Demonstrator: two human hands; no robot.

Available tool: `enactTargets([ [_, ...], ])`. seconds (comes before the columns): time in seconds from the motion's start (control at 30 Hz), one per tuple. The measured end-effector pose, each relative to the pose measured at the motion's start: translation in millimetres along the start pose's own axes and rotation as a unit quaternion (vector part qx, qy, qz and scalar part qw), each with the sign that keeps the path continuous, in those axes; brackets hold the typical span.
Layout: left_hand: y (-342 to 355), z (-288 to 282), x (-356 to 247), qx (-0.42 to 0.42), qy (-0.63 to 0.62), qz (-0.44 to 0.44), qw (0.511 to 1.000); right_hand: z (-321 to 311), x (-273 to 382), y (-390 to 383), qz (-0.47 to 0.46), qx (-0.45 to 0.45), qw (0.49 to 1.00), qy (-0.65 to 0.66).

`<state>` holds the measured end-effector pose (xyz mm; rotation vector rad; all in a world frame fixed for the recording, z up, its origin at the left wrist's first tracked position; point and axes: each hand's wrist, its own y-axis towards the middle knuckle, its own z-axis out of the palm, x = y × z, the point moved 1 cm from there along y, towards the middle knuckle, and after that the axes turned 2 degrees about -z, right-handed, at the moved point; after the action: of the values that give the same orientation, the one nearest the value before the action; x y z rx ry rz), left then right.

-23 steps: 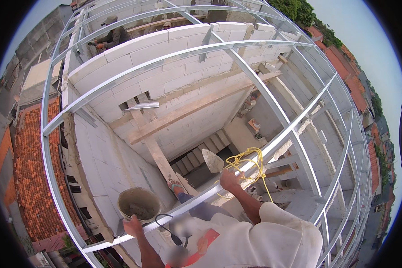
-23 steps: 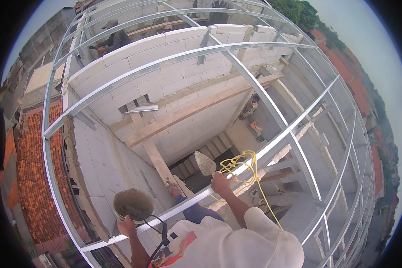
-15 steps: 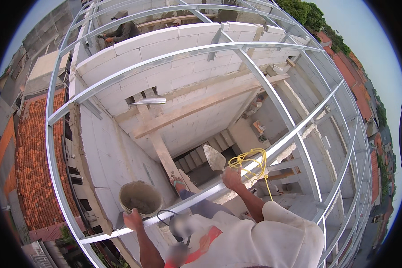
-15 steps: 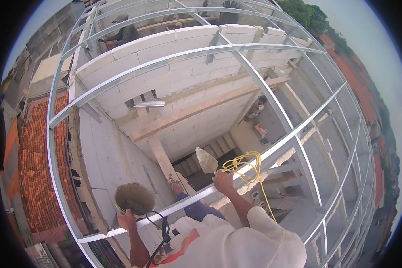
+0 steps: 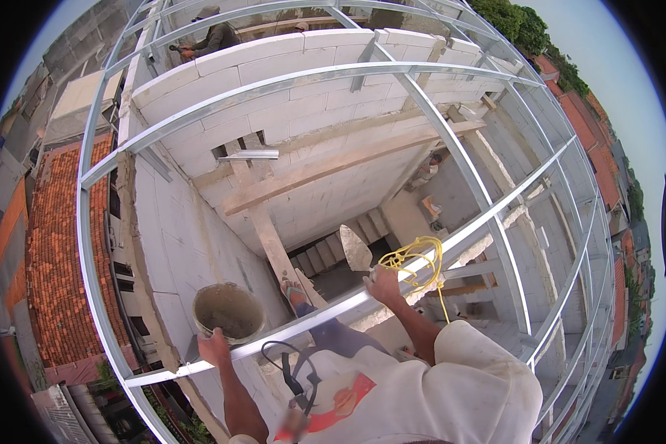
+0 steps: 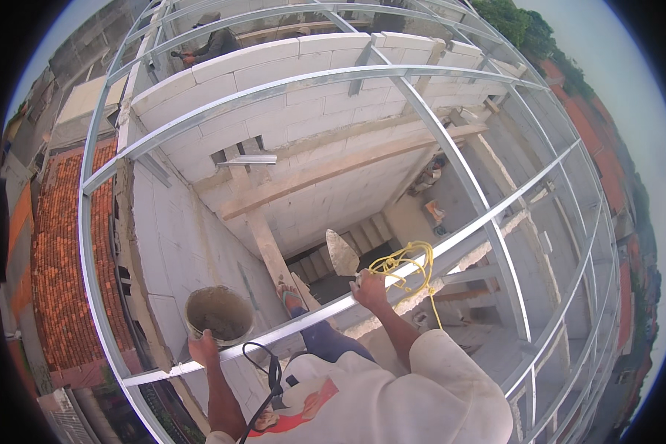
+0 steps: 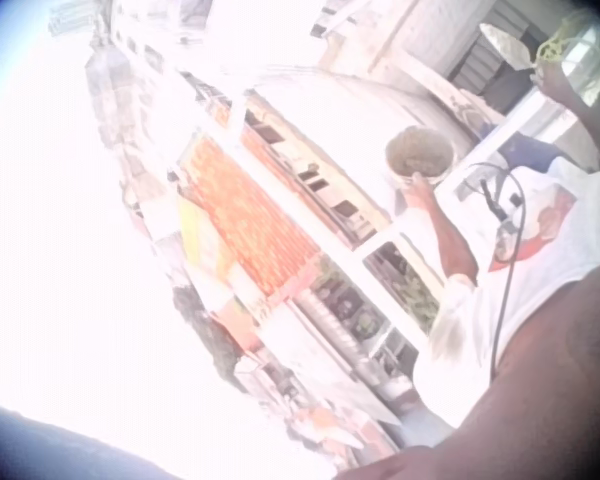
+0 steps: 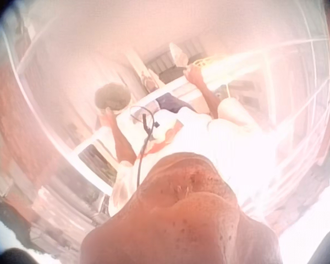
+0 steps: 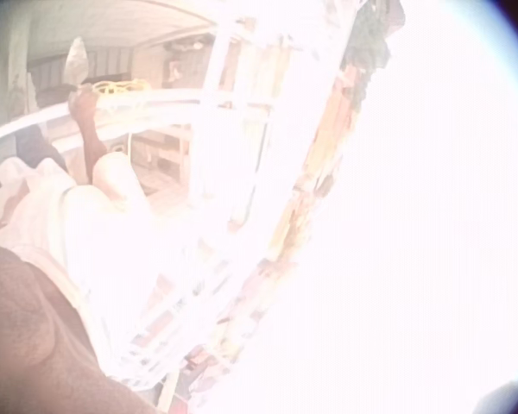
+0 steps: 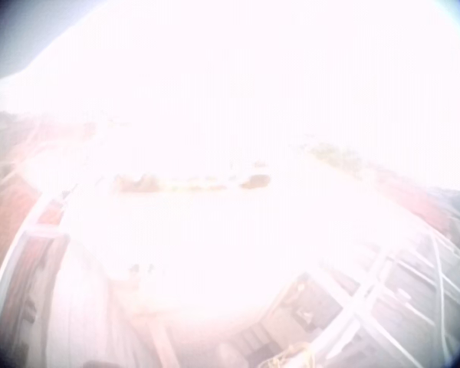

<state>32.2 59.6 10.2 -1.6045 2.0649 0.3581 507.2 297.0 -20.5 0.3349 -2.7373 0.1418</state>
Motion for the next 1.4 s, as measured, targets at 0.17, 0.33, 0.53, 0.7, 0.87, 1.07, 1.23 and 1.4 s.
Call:
enactTargets([
  [0.17,6.6,-0.9,0.1,-0.008,0.038,-0.005,0.999,6.6,2.7,-2.3,-0.015,-0.046,0.999,0.007],
  [0.33,0.6,-2.9,-10.8,0.014,0.033,-0.023,0.999,-1.9,-6.3,-1.0,0.005,-0.024,1.000,0.010],
  [0.53,-4.3,4.2,-12.6,0.009,0.058,-0.022,0.998,-20.8,-3.3,5.2,0.030,0.055,0.998,0.015],
  [0.7,6.9,14.7,5.7,0.014,0.091,-0.065,0.994,-14.6,-3.6,6.9,-0.068,-0.016,0.997,0.010],
  [0.87,15.0,-1.3,-15.9,0.041,0.104,-0.113,0.987,9.8,-25.6,-3.6,-0.039,0.041,0.998,0.021],
  [1.07,13.1,-5.0,-4.2,0.104,0.125,-0.170,0.972,3.7,-27.5,-0.5,-0.101,0.058,0.992,0.049],
  [1.23,9.6,5.4,-6.6,0.088,0.129,-0.172,0.973,-19.9,-2.0,4.9,-0.064,0.083,0.991,0.085],
  [1.4,12.0,2.9,-11.6,0.089,0.131,-0.179,0.971,-7.0,-22.9,10.8,-0.092,0.088,0.991,0.028],
])
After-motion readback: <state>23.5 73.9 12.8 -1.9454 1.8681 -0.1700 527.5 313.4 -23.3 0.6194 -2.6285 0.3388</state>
